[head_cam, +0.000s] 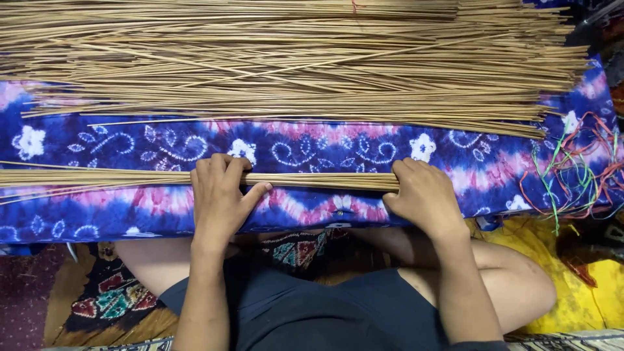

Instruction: Aligning and smoothing a bundle of thin wooden sticks on a cloth surface.

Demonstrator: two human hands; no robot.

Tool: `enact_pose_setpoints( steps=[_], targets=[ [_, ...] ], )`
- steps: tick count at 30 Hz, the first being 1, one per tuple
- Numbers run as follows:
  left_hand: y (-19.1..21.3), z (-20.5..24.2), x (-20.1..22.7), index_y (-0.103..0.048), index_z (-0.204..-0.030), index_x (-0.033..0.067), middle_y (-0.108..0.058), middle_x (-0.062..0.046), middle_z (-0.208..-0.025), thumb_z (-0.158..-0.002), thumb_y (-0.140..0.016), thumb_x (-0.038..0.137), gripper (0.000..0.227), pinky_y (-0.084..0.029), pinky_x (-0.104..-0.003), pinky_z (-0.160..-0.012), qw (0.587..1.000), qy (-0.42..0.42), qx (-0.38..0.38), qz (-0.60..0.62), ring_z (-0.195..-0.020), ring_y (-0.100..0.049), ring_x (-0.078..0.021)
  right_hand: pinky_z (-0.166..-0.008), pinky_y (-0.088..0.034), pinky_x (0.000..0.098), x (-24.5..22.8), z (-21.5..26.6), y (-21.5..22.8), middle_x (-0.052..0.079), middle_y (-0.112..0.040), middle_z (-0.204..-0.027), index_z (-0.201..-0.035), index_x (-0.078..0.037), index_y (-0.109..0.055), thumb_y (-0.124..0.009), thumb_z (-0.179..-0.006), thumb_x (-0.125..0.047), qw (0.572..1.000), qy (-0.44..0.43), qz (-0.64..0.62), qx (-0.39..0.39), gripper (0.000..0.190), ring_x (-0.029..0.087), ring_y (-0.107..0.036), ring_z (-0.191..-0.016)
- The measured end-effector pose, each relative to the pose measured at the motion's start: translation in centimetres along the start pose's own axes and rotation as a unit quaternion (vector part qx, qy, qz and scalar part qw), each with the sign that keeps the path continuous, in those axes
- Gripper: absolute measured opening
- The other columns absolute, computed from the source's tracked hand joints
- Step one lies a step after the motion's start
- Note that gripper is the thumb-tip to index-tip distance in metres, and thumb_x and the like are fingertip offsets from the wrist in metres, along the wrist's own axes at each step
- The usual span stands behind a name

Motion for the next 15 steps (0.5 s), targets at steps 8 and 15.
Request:
enact_pose_setpoints(
  steps=[8, 15],
  targets=[
    [0.1, 0.2, 0.4, -0.066, -0.105, 0.0145, -0.053, -0.005, -0.099, -0.081, -0.085, 0.051, 0.048, -0.038, -0.044, -0.089, 0.999, -0.032, 0.02, -0.024, -0.098, -0.053, -0.0301, -0.071, -0.049, 0.0343, 0.3, 0.3, 1.3, -0.004, -0.06, -0.073, -0.082, -0.022, -0.059, -0.082, -0.06, -0.033, 0.988, 0.056, 0.025, 0.142, 0.033, 0.02, -0.065, -0.077],
    [2.6, -1.0, 1.4, -0.072, -0.099, 0.0177, -0.065, -0.002, -0.089, -0.07, -0.09, 0.045, 0.043, -0.044, -0.048, -0.094, 0.99, -0.075, 0.018, -0.116, -0.095, -0.066, -0.0292, -0.065, -0.047, 0.0306, 1.5, 0.2, 1.5, -0.007, -0.045, -0.06, -0.069, -0.024, -0.053, -0.082, -0.068, -0.031, 0.939, 0.099, 0.059, 0.323, 0.029, 0.016, -0.05, -0.059]
  ],
)
Point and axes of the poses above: each hand's wrist, its own z-axis away from the middle knuckle, its own y-axis out of the back of the hand, x = y × z, the point moved 2 cm from there along -z, towards the middle knuckle
